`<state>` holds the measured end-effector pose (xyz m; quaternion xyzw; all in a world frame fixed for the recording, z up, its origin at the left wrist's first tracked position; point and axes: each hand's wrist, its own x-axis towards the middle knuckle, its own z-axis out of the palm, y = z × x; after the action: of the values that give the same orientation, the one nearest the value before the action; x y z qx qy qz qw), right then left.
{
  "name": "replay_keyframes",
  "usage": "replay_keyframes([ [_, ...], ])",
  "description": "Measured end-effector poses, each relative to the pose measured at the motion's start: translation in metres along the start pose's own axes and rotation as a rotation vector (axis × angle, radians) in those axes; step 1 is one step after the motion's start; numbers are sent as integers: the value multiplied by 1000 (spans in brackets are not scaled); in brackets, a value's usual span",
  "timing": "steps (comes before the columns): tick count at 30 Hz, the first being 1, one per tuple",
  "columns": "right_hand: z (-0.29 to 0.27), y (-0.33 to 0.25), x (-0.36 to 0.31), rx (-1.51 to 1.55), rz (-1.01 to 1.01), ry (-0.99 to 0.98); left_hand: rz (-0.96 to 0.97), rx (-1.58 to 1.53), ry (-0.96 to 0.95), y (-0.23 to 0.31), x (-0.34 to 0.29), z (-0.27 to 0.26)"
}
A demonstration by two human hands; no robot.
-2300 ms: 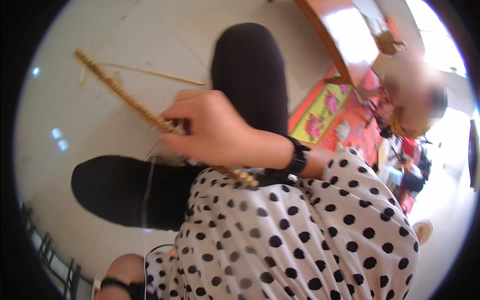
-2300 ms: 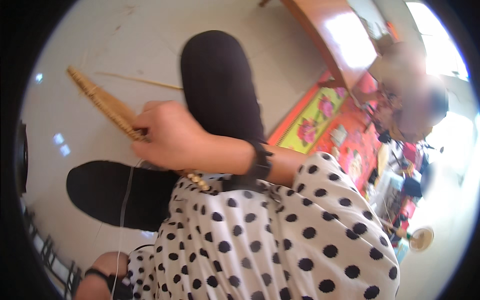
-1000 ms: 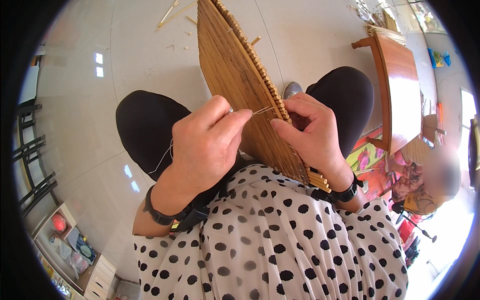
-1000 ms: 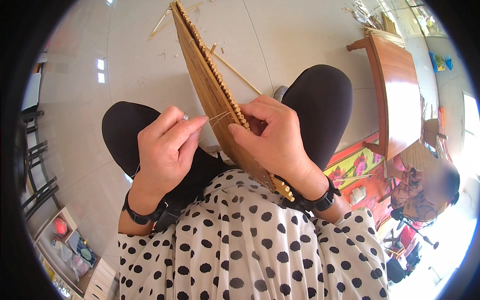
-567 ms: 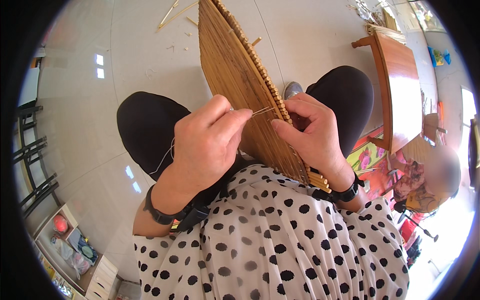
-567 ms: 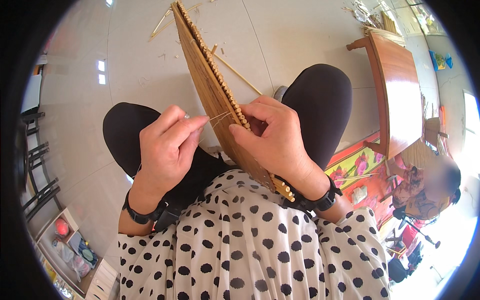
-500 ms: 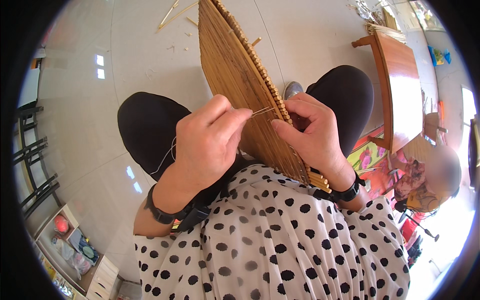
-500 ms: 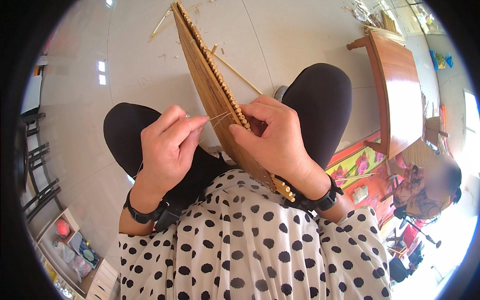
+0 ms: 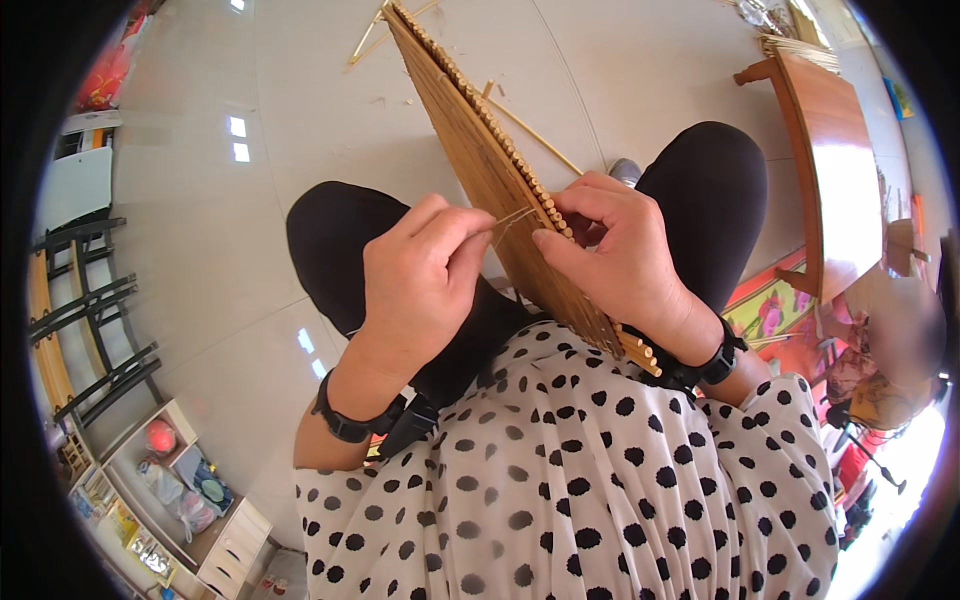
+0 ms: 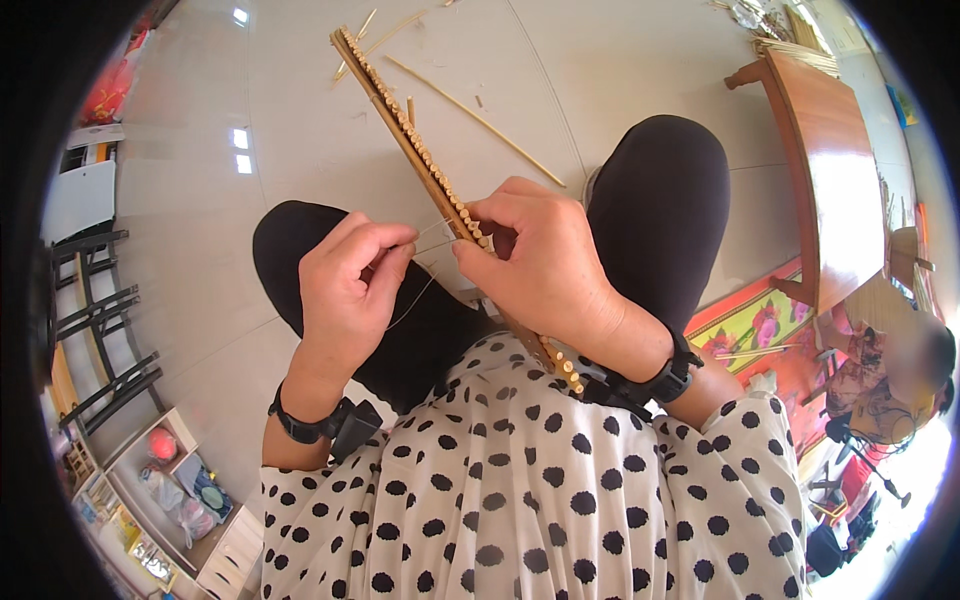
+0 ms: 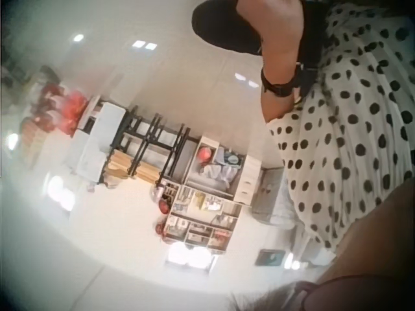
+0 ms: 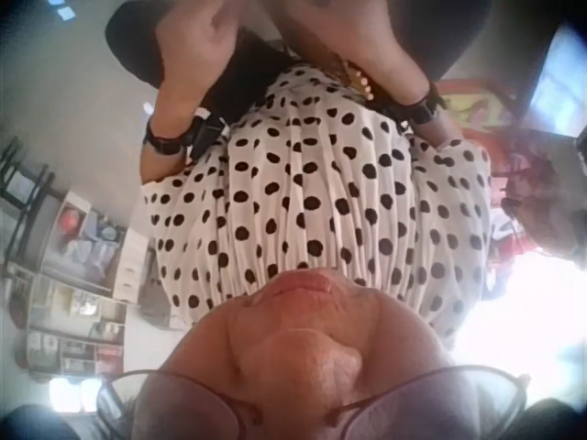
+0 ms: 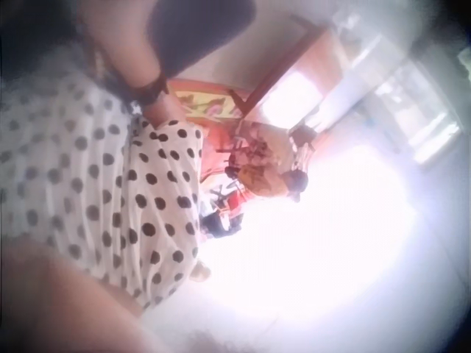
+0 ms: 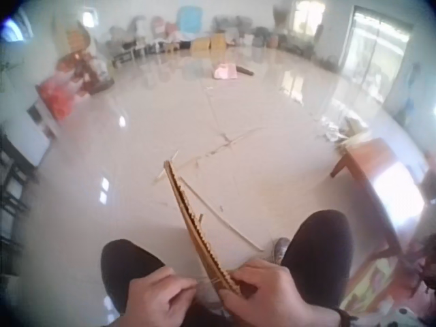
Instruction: The person sits on the floor and weaves a thin white string through the edges of a flat bamboo mat. They repeatedly pass the string through the bamboo slats, pulling it tight to secure the mat's edge.
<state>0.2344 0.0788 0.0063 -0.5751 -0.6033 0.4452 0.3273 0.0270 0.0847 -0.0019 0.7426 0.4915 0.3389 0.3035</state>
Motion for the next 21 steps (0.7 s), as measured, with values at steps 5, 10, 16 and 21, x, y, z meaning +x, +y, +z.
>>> replay_keyframes([
  [5, -1, 0, -5, 299, 16, -102, 22, -13, -24, 5, 0, -15],
  [10, 9, 7, -14, 339, -107, -109, 62, 5, -13, 8, -7, -22],
  [16, 20, -1, -16, 328, -173, -92, 10, -1, 15, 8, -19, -32],
  [21, 29, -10, -17, 311, -217, -98, -139, 46, -47, 10, -31, -52],
])
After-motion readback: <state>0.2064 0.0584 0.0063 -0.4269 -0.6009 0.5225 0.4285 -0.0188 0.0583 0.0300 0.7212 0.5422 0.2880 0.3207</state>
